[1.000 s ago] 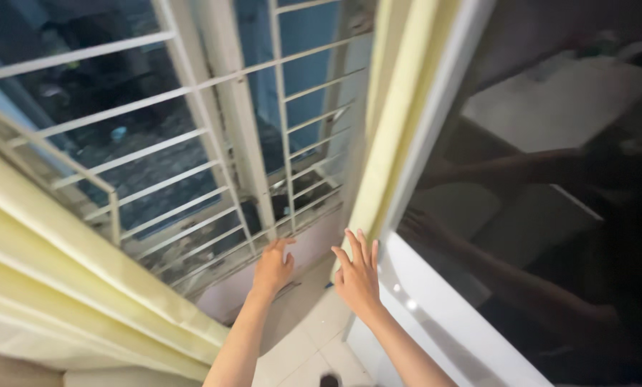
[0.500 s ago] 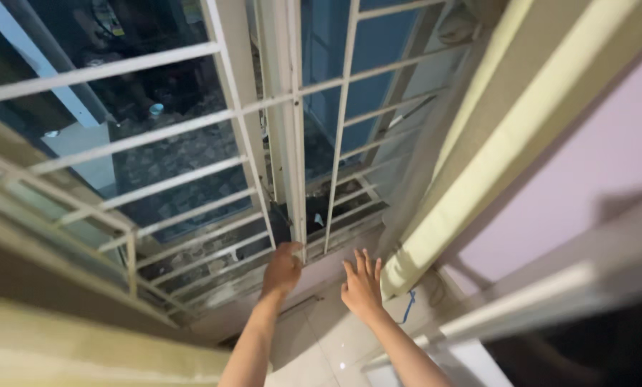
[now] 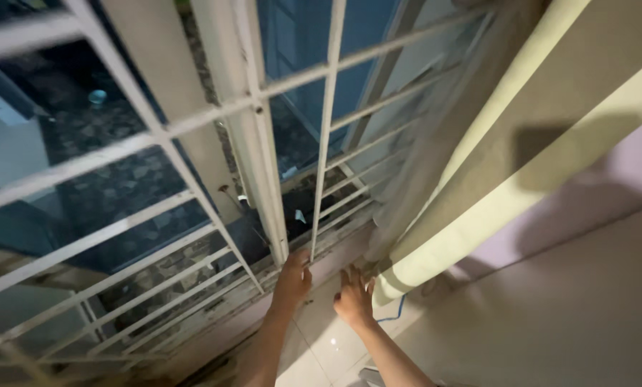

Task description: The person opens and closes multiple drawers and cabinet doors in a bedroom, then opens and closes a window. The person handles drawers, cabinet doors, and a window by hand, performing a systematic open-and-close sequence.

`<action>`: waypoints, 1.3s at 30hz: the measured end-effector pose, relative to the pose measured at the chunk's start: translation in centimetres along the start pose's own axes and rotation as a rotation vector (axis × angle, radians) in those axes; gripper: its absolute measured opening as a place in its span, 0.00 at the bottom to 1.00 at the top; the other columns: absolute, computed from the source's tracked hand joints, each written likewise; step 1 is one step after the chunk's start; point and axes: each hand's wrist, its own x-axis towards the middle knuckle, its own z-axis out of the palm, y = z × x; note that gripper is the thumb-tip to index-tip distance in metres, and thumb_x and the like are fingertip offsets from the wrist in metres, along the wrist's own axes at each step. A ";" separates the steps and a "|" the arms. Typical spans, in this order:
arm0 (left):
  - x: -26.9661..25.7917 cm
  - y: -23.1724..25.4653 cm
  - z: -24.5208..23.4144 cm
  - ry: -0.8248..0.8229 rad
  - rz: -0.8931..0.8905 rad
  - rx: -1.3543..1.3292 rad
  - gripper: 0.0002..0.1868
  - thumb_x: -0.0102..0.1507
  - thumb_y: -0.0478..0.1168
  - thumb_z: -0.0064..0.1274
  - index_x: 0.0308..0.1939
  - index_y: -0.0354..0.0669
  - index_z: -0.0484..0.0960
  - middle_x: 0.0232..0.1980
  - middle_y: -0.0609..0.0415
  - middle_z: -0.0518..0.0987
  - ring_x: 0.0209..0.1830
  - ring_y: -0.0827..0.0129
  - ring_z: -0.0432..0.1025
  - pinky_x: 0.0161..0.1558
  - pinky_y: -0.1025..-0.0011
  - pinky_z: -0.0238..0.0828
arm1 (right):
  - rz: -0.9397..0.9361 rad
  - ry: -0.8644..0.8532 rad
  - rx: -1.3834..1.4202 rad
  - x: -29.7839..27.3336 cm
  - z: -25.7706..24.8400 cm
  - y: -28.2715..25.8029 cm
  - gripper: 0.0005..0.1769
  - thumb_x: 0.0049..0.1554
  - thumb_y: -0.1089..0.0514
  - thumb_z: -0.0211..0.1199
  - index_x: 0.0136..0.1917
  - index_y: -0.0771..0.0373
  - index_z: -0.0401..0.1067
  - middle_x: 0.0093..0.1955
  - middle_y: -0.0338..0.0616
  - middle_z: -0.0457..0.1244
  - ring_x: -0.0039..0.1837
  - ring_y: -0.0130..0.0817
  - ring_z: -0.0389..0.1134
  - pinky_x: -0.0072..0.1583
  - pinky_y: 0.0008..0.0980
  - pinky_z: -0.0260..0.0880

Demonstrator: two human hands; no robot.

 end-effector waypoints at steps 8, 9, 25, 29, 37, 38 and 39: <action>1.2 -7.7 7.5 0.054 -0.008 -0.101 0.33 0.62 0.29 0.49 0.72 0.37 0.63 0.65 0.31 0.72 0.65 0.41 0.68 0.62 0.57 0.67 | 0.006 0.162 0.065 6.4 11.9 4.5 0.43 0.49 0.58 0.62 0.77 0.61 0.54 0.82 0.51 0.46 0.82 0.51 0.45 0.77 0.65 0.43; 1.8 -8.5 8.0 0.024 -0.063 -0.132 0.35 0.61 0.30 0.49 0.73 0.37 0.60 0.66 0.32 0.71 0.64 0.42 0.69 0.62 0.57 0.67 | 0.009 0.170 0.049 7.8 13.0 4.7 0.44 0.49 0.58 0.62 0.78 0.61 0.54 0.82 0.50 0.46 0.82 0.50 0.46 0.78 0.65 0.42; 5.7 -15.6 14.5 0.184 0.102 -0.150 0.20 0.63 0.36 0.48 0.60 0.41 0.71 0.52 0.39 0.78 0.52 0.42 0.73 0.51 0.52 0.70 | -0.327 0.381 0.104 18.3 14.8 4.3 0.30 0.44 0.68 0.62 0.62 0.63 0.69 0.65 0.56 0.61 0.72 0.55 0.56 0.72 0.63 0.48; 7.1 -15.0 15.3 0.332 0.122 -0.112 0.11 0.71 0.41 0.46 0.53 0.40 0.75 0.46 0.37 0.78 0.48 0.40 0.73 0.47 0.52 0.68 | -0.353 0.549 0.016 20.5 13.3 3.0 0.16 0.45 0.68 0.61 0.48 0.60 0.74 0.52 0.50 0.66 0.62 0.54 0.64 0.72 0.60 0.54; 8.4 -15.4 15.3 0.383 0.153 -0.175 0.14 0.71 0.46 0.45 0.49 0.39 0.78 0.41 0.39 0.80 0.41 0.43 0.75 0.41 0.53 0.69 | -0.405 0.753 0.246 22.9 14.7 3.5 0.08 0.49 0.68 0.59 0.43 0.60 0.73 0.50 0.49 0.66 0.55 0.56 0.65 0.56 0.53 0.66; 8.5 -15.3 15.3 0.379 0.142 -0.188 0.14 0.71 0.46 0.45 0.48 0.40 0.78 0.40 0.40 0.81 0.41 0.44 0.76 0.41 0.53 0.70 | -0.402 0.749 0.254 23.1 14.7 3.6 0.08 0.48 0.68 0.58 0.42 0.61 0.72 0.49 0.49 0.66 0.55 0.55 0.66 0.55 0.53 0.66; 8.6 -15.1 15.1 0.393 0.159 -0.176 0.14 0.71 0.47 0.45 0.49 0.41 0.79 0.41 0.41 0.81 0.41 0.46 0.77 0.42 0.54 0.70 | -0.399 0.744 0.263 23.2 14.8 3.6 0.08 0.47 0.69 0.57 0.40 0.61 0.71 0.47 0.48 0.65 0.54 0.54 0.66 0.54 0.52 0.67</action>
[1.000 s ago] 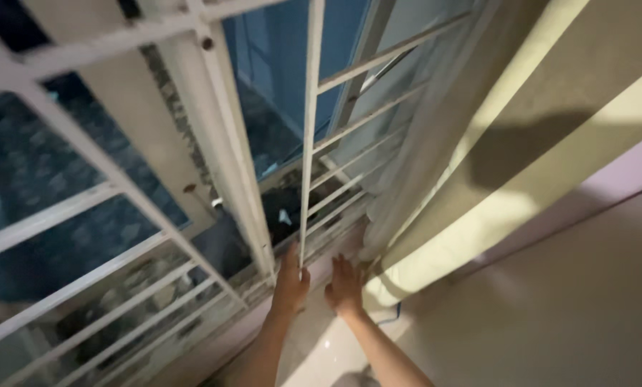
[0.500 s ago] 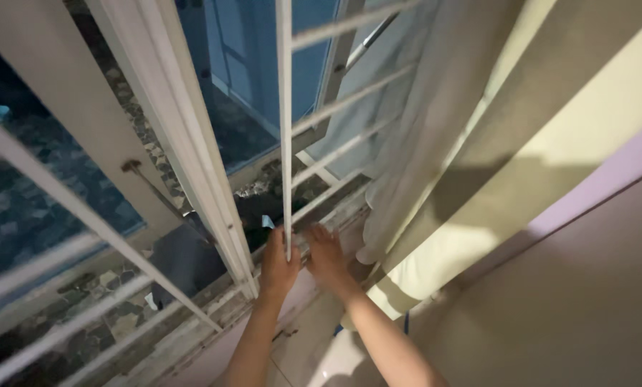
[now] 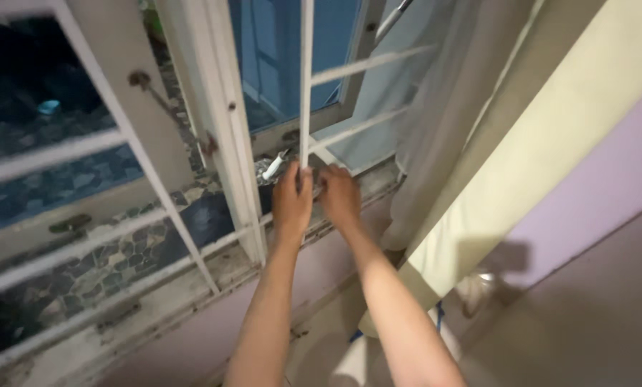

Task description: The person opens and closes multiple drawers and cabinet doors in a bedroom, then opens and closes a window. The person handles drawers, cabinet doors, and a window by hand, performing a systematic open-and-close sequence.

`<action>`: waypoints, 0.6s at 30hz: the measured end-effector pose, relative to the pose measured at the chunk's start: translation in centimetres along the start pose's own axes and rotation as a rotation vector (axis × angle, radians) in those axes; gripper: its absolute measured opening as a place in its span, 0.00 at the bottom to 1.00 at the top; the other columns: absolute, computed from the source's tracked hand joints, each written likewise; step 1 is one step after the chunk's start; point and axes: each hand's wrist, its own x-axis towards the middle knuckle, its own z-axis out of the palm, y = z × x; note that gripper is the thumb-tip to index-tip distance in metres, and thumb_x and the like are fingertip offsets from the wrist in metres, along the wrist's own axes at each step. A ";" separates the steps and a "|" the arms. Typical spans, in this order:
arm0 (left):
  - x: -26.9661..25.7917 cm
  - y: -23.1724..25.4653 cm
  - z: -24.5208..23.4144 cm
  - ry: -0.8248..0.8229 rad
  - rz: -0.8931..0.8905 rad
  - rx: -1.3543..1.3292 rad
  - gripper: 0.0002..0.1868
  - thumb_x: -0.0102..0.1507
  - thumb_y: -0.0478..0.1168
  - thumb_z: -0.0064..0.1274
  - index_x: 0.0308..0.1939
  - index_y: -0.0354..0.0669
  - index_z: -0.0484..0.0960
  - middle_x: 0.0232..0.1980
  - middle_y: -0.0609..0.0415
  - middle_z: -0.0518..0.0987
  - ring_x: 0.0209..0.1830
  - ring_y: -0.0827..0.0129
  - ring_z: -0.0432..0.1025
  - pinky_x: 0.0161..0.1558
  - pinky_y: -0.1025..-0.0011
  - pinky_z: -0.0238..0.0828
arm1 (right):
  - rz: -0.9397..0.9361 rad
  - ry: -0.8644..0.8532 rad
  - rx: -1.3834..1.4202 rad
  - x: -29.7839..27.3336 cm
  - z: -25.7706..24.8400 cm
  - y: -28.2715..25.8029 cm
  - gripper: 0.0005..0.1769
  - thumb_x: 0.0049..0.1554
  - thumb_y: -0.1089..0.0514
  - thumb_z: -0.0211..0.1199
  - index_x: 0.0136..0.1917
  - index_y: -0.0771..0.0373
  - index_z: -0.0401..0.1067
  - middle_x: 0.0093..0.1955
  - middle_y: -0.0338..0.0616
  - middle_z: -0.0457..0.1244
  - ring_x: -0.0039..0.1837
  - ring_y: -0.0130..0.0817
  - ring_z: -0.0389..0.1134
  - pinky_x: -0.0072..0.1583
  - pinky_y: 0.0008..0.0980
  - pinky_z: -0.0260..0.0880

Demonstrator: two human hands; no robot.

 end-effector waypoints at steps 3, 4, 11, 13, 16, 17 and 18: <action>0.2 0.4 -0.2 0.028 0.020 0.018 0.15 0.71 0.49 0.46 0.52 0.44 0.80 0.42 0.43 0.83 0.42 0.49 0.78 0.44 0.56 0.72 | -0.089 0.082 0.029 -0.1 -0.2 0.1 0.07 0.46 0.70 0.57 0.40 0.62 0.69 0.45 0.51 0.63 0.55 0.56 0.65 0.52 0.53 0.65; 0.1 0.5 -0.2 0.034 0.009 0.020 0.15 0.70 0.49 0.47 0.53 0.44 0.80 0.42 0.43 0.83 0.43 0.49 0.79 0.44 0.57 0.73 | -0.082 0.082 0.040 -0.4 -0.1 0.0 0.08 0.47 0.70 0.56 0.40 0.62 0.69 0.45 0.50 0.63 0.54 0.56 0.65 0.52 0.53 0.65; 0.5 0.9 -1.0 0.040 0.121 0.037 0.15 0.71 0.48 0.47 0.54 0.45 0.80 0.44 0.44 0.83 0.45 0.46 0.78 0.45 0.54 0.74 | -0.087 0.096 0.081 -0.7 -0.6 -0.4 0.11 0.46 0.73 0.53 0.42 0.61 0.69 0.47 0.49 0.64 0.56 0.56 0.65 0.54 0.53 0.65; 0.7 1.0 -1.3 -0.052 0.036 0.088 0.14 0.70 0.48 0.46 0.52 0.45 0.80 0.42 0.46 0.85 0.45 0.47 0.79 0.45 0.54 0.74 | -0.074 0.089 0.094 -0.7 -0.7 -0.4 0.12 0.46 0.73 0.53 0.42 0.62 0.69 0.48 0.50 0.64 0.57 0.56 0.65 0.55 0.53 0.65; 1.1 1.5 -1.7 -0.114 0.031 0.156 0.13 0.70 0.46 0.45 0.51 0.45 0.78 0.41 0.46 0.85 0.44 0.46 0.79 0.45 0.52 0.73 | -0.023 0.069 0.097 -1.0 -0.8 -0.6 0.13 0.48 0.73 0.54 0.45 0.61 0.69 0.51 0.50 0.64 0.60 0.55 0.64 0.57 0.52 0.66; 1.2 1.6 -1.8 -0.124 0.050 0.177 0.12 0.70 0.45 0.44 0.52 0.44 0.78 0.41 0.46 0.84 0.44 0.45 0.79 0.46 0.51 0.73 | -0.021 0.075 0.094 -1.3 -0.8 -0.6 0.14 0.47 0.72 0.54 0.46 0.61 0.69 0.52 0.50 0.64 0.62 0.55 0.64 0.58 0.52 0.66; 1.2 1.7 -1.9 -0.129 0.077 0.179 0.12 0.69 0.44 0.45 0.52 0.44 0.77 0.41 0.45 0.84 0.44 0.44 0.78 0.45 0.50 0.73 | -0.020 0.081 0.091 -1.7 -0.8 -0.7 0.15 0.47 0.72 0.55 0.47 0.61 0.69 0.54 0.50 0.63 0.63 0.55 0.63 0.59 0.52 0.66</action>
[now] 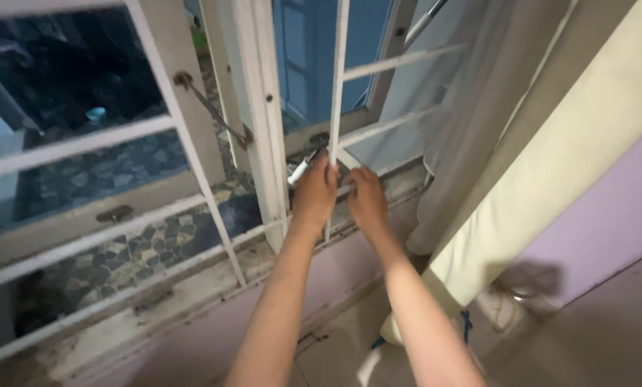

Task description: The person opens and closes multiple drawers and cabinet doors in a bedroom, then opens and closes a window. The person handles drawers, cabinet doors, and a window by hand, performing a systematic open-and-close sequence.

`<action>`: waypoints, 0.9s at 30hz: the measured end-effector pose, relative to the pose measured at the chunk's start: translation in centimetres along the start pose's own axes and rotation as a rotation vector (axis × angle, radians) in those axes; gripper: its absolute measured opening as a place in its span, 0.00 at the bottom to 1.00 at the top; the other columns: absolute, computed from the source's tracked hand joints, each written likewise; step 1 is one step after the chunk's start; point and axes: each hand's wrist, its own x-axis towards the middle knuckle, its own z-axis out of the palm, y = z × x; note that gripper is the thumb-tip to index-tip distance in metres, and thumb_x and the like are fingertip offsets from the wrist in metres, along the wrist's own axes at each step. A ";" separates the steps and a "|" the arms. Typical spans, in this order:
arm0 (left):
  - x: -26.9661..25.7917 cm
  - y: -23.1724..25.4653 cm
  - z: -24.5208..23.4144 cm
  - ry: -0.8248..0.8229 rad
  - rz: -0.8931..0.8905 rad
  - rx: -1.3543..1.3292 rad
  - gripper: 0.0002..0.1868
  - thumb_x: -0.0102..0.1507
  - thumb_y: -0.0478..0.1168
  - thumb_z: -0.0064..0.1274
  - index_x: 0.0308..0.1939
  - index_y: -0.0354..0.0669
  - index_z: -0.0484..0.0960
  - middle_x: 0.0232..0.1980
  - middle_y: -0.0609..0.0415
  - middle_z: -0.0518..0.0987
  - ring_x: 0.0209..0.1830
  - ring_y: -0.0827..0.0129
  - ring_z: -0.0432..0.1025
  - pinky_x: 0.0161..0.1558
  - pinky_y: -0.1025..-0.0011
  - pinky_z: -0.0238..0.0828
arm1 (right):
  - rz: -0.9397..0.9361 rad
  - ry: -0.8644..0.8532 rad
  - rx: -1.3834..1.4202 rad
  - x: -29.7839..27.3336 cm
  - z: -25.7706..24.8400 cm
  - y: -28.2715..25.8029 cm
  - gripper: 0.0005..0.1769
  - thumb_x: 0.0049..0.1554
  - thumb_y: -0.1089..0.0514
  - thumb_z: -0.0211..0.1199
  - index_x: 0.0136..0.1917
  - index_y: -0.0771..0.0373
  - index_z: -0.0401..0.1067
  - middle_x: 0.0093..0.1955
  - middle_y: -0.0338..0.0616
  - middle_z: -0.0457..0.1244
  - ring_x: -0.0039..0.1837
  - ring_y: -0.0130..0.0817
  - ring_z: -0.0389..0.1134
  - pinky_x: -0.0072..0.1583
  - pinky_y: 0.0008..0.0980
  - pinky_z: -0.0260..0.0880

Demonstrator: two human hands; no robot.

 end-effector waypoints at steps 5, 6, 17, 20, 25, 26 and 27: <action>0.4 0.3 -0.8 -0.097 -0.039 0.160 0.12 0.68 0.44 0.49 0.52 0.43 0.76 0.41 0.36 0.82 0.44 0.38 0.76 0.44 0.44 0.72 | 0.025 -0.157 -0.088 -2.3 -0.7 -0.5 0.30 0.42 0.70 0.59 0.61 0.67 0.63 0.65 0.58 0.58 0.68 0.59 0.60 0.62 0.50 0.65; 0.9 0.6 -0.8 -0.117 -0.048 0.171 0.12 0.69 0.44 0.49 0.52 0.43 0.75 0.41 0.36 0.82 0.44 0.38 0.76 0.44 0.44 0.72 | -0.005 -0.155 -0.114 -2.0 -0.8 -0.6 0.33 0.42 0.70 0.60 0.63 0.68 0.62 0.67 0.60 0.57 0.69 0.60 0.59 0.63 0.50 0.65; 1.9 0.2 -0.3 -0.271 -0.069 0.366 0.12 0.70 0.43 0.47 0.51 0.39 0.72 0.39 0.34 0.82 0.42 0.38 0.78 0.43 0.45 0.76 | -0.038 -0.050 -0.144 -3.0 -0.8 -1.1 0.32 0.44 0.71 0.58 0.64 0.66 0.67 0.65 0.56 0.62 0.69 0.54 0.62 0.70 0.51 0.58; 1.7 0.7 -0.3 -0.283 -0.034 0.426 0.13 0.66 0.35 0.49 0.53 0.33 0.71 0.40 0.32 0.83 0.43 0.40 0.80 0.45 0.49 0.78 | 0.063 -0.011 -0.110 -2.5 -0.9 -1.5 0.28 0.45 0.70 0.57 0.61 0.63 0.68 0.60 0.50 0.64 0.67 0.49 0.64 0.69 0.51 0.58; 2.5 1.2 -1.4 -0.395 -0.020 0.483 0.19 0.59 0.31 0.55 0.53 0.30 0.71 0.41 0.31 0.82 0.43 0.41 0.80 0.44 0.53 0.79 | -0.020 0.303 -0.017 0.4 -3.2 -2.6 0.24 0.49 0.68 0.58 0.61 0.64 0.67 0.60 0.55 0.61 0.66 0.53 0.60 0.66 0.53 0.55; 2.9 1.2 -1.5 -0.432 -0.028 0.499 0.19 0.59 0.31 0.55 0.53 0.29 0.72 0.41 0.31 0.82 0.44 0.42 0.80 0.44 0.54 0.79 | -0.078 0.340 -0.011 2.1 -3.9 -2.4 0.24 0.50 0.68 0.56 0.61 0.63 0.67 0.61 0.54 0.62 0.67 0.53 0.60 0.67 0.52 0.55; 3.5 1.3 -1.8 -0.426 0.023 0.562 0.17 0.59 0.30 0.54 0.51 0.31 0.74 0.43 0.33 0.83 0.45 0.44 0.80 0.44 0.56 0.80 | -0.141 0.382 -0.002 4.4 -4.3 -2.3 0.24 0.51 0.68 0.55 0.62 0.62 0.68 0.62 0.53 0.62 0.68 0.52 0.60 0.68 0.52 0.55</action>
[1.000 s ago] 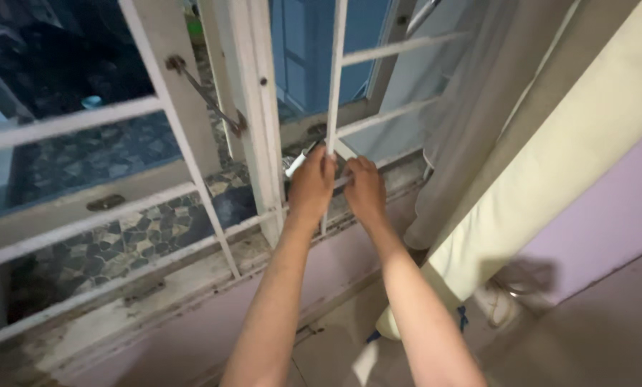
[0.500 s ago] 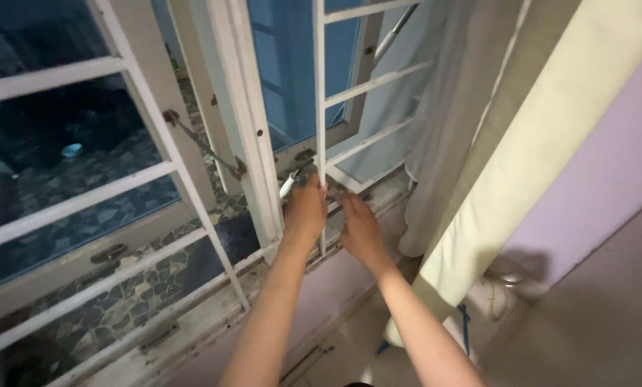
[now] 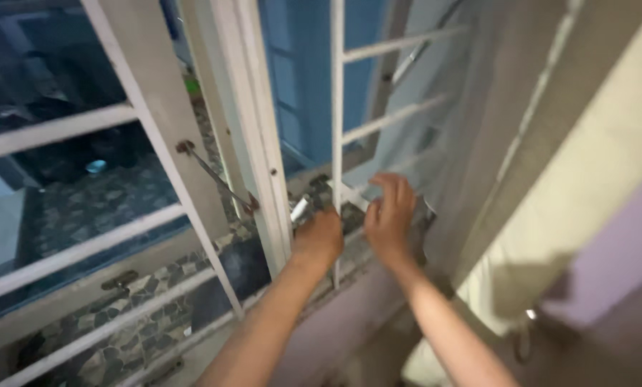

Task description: The person opens and closes multiple drawers and cabinet doors in a bedroom, then opens and closes a window. The person handles drawers, cabinet doors, and a window by hand, performing a systematic open-and-close sequence.

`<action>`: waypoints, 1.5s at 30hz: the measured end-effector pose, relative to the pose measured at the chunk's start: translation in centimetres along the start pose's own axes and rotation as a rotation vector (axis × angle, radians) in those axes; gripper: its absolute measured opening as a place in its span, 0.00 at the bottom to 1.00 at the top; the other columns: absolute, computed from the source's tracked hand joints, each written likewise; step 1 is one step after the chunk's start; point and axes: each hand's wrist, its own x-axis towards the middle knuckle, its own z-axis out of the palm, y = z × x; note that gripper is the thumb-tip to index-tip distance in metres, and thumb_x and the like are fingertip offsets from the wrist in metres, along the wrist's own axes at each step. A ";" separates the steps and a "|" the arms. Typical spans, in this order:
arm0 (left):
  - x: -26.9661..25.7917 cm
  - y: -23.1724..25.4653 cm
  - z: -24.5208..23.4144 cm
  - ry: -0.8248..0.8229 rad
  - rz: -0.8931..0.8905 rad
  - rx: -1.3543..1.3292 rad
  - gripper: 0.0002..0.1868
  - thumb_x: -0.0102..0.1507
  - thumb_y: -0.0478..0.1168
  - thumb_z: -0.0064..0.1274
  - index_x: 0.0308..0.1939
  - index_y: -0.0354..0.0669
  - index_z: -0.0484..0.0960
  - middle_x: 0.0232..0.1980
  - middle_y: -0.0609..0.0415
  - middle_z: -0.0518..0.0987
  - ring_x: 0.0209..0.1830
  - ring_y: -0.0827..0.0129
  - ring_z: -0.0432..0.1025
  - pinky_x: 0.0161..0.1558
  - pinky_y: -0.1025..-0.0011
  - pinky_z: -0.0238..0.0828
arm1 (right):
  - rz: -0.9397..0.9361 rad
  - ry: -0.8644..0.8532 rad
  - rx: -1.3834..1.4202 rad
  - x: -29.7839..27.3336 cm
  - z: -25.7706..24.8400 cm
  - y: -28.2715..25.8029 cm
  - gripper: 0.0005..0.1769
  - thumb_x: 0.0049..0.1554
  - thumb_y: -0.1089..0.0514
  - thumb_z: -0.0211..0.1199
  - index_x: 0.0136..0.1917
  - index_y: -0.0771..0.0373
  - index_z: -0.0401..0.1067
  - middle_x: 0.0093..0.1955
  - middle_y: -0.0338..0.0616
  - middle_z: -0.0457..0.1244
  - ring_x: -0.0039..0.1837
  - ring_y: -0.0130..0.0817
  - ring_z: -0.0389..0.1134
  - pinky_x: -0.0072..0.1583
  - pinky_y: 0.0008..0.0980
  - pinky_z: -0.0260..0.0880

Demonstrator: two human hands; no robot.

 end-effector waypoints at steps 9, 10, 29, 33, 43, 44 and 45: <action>4.0 -1.0 -6.2 0.114 0.303 1.160 0.17 0.64 0.46 0.52 0.48 0.38 0.85 0.52 0.45 0.83 0.55 0.51 0.76 0.57 0.49 0.67 | -0.119 -0.398 0.059 12.4 8.5 2.7 0.31 0.54 0.59 0.61 0.70 0.62 0.64 0.72 0.56 0.58 0.71 0.57 0.61 0.70 0.51 0.63; 4.0 -0.6 -6.2 0.027 0.227 1.256 0.23 0.64 0.51 0.48 0.50 0.36 0.84 0.53 0.42 0.83 0.56 0.47 0.75 0.56 0.43 0.64 | -0.145 -0.447 0.064 13.0 9.8 2.6 0.33 0.53 0.59 0.62 0.72 0.63 0.62 0.74 0.58 0.54 0.73 0.59 0.58 0.71 0.50 0.60; 6.3 -1.2 -4.7 -0.535 -0.045 1.688 0.20 0.61 0.43 0.56 0.55 0.40 0.87 0.55 0.44 0.84 0.56 0.41 0.76 0.51 0.32 0.64 | -0.138 -0.947 -0.354 17.4 20.2 0.3 0.55 0.55 0.51 0.64 0.84 0.42 0.31 0.87 0.38 0.24 0.85 0.50 0.35 0.78 0.67 0.37; 5.8 -0.2 -5.3 -0.507 -0.044 1.617 0.19 0.61 0.42 0.57 0.54 0.41 0.87 0.54 0.44 0.84 0.56 0.41 0.76 0.52 0.31 0.62 | -0.213 -0.849 -0.390 16.6 21.1 0.5 0.54 0.55 0.55 0.62 0.85 0.44 0.33 0.87 0.42 0.25 0.86 0.51 0.36 0.76 0.71 0.37; 5.0 0.7 -6.6 -0.575 -0.007 1.573 0.19 0.61 0.44 0.59 0.54 0.44 0.88 0.55 0.46 0.85 0.58 0.42 0.76 0.55 0.32 0.61 | -0.256 -0.784 -0.419 15.9 23.2 1.7 0.53 0.55 0.61 0.58 0.86 0.50 0.34 0.88 0.47 0.23 0.85 0.49 0.36 0.76 0.71 0.37; 4.9 0.7 -6.6 -0.573 0.007 1.551 0.19 0.61 0.45 0.58 0.55 0.44 0.88 0.56 0.46 0.85 0.58 0.42 0.75 0.55 0.32 0.60 | -0.227 -0.835 -0.428 16.1 23.1 1.5 0.55 0.54 0.61 0.59 0.85 0.49 0.32 0.87 0.46 0.22 0.85 0.48 0.35 0.76 0.70 0.36; 4.9 0.7 -6.6 -0.569 -0.009 1.596 0.20 0.61 0.45 0.58 0.55 0.43 0.88 0.56 0.46 0.85 0.58 0.42 0.75 0.55 0.31 0.60 | -0.197 -0.886 -0.437 16.3 23.0 1.2 0.57 0.52 0.61 0.60 0.85 0.48 0.31 0.87 0.46 0.21 0.86 0.47 0.34 0.77 0.68 0.35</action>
